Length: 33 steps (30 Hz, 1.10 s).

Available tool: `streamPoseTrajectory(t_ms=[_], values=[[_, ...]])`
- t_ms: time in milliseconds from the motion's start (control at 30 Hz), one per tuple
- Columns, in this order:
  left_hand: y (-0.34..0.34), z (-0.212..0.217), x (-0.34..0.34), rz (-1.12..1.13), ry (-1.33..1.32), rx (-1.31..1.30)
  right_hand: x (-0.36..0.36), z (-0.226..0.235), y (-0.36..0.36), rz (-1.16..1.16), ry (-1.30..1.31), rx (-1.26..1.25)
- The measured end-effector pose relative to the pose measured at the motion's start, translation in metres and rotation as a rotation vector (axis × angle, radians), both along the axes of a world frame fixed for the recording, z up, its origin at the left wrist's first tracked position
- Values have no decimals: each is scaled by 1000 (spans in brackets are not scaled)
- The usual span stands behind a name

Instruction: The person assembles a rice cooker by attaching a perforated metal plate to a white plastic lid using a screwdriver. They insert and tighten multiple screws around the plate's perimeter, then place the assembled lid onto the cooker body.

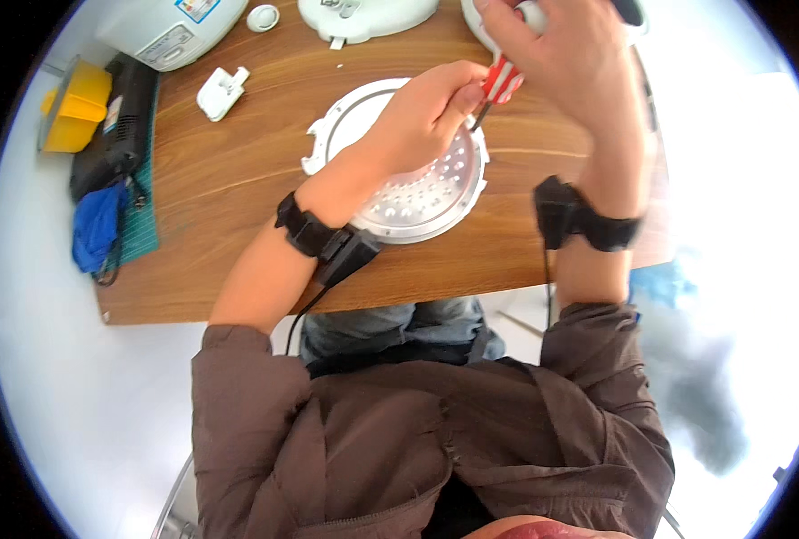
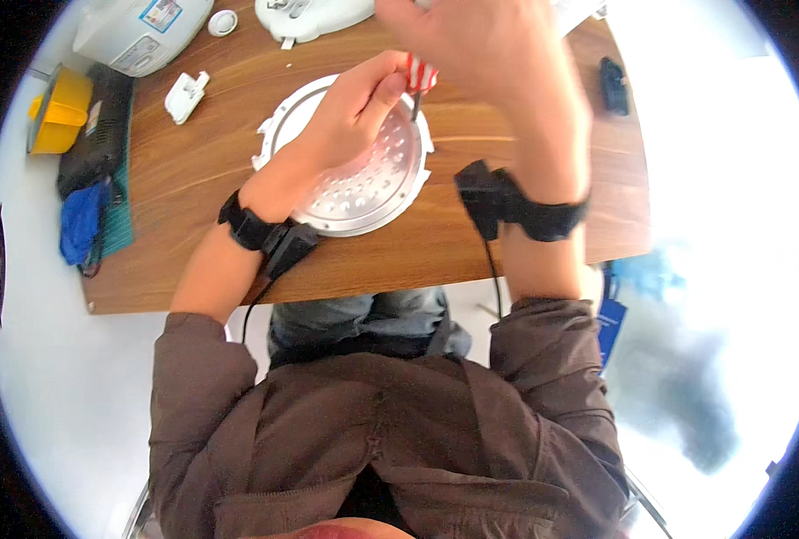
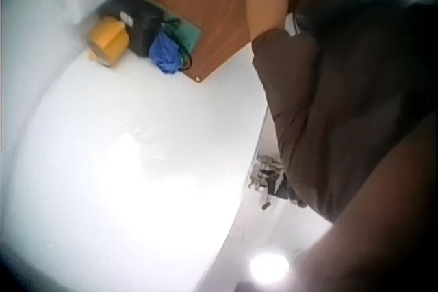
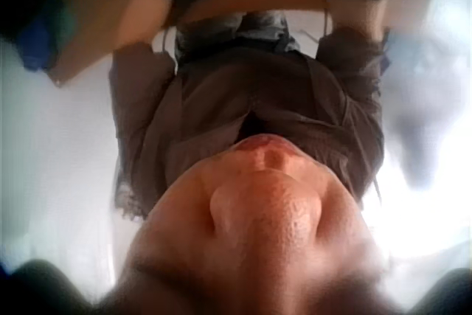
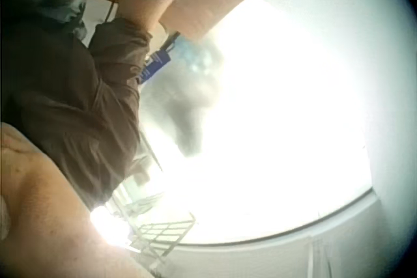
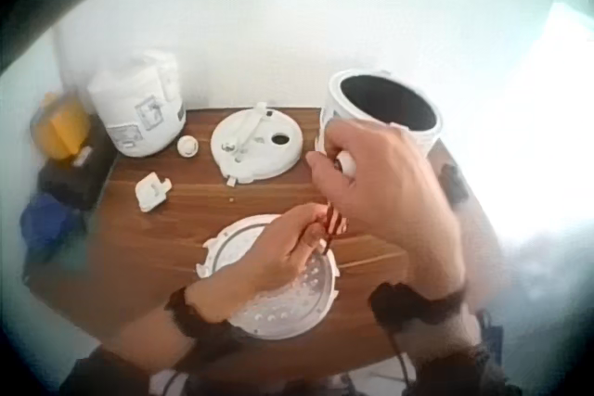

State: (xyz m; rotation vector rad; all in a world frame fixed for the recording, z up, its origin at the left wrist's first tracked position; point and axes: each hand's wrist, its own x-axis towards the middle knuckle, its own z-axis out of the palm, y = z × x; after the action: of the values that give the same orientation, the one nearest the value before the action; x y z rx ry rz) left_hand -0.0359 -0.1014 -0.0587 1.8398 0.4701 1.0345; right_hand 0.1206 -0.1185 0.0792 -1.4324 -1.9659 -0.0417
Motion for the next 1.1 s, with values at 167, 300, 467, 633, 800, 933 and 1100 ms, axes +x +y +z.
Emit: streamPoseTrajectory(t_ms=[167,300,467,633,800,933,1100], values=[[4,-7,8,66,-65,0,-10,-36,-16,237,505,172],[5,-7,6,121,-2,-12,-36,-51,-32,-106,579,298],[10,-13,4,141,-13,2,-36,-49,-29,-62,607,132],[15,-13,3,163,-41,-39,-32,-49,-25,586,779,-6],[16,-16,4,214,-46,-14,7,-55,-10,926,965,-396],[16,-19,4,223,-10,4,-15,-56,-3,334,1141,-33],[18,-17,-1,218,66,7,-48,-60,-14,-296,855,448]])
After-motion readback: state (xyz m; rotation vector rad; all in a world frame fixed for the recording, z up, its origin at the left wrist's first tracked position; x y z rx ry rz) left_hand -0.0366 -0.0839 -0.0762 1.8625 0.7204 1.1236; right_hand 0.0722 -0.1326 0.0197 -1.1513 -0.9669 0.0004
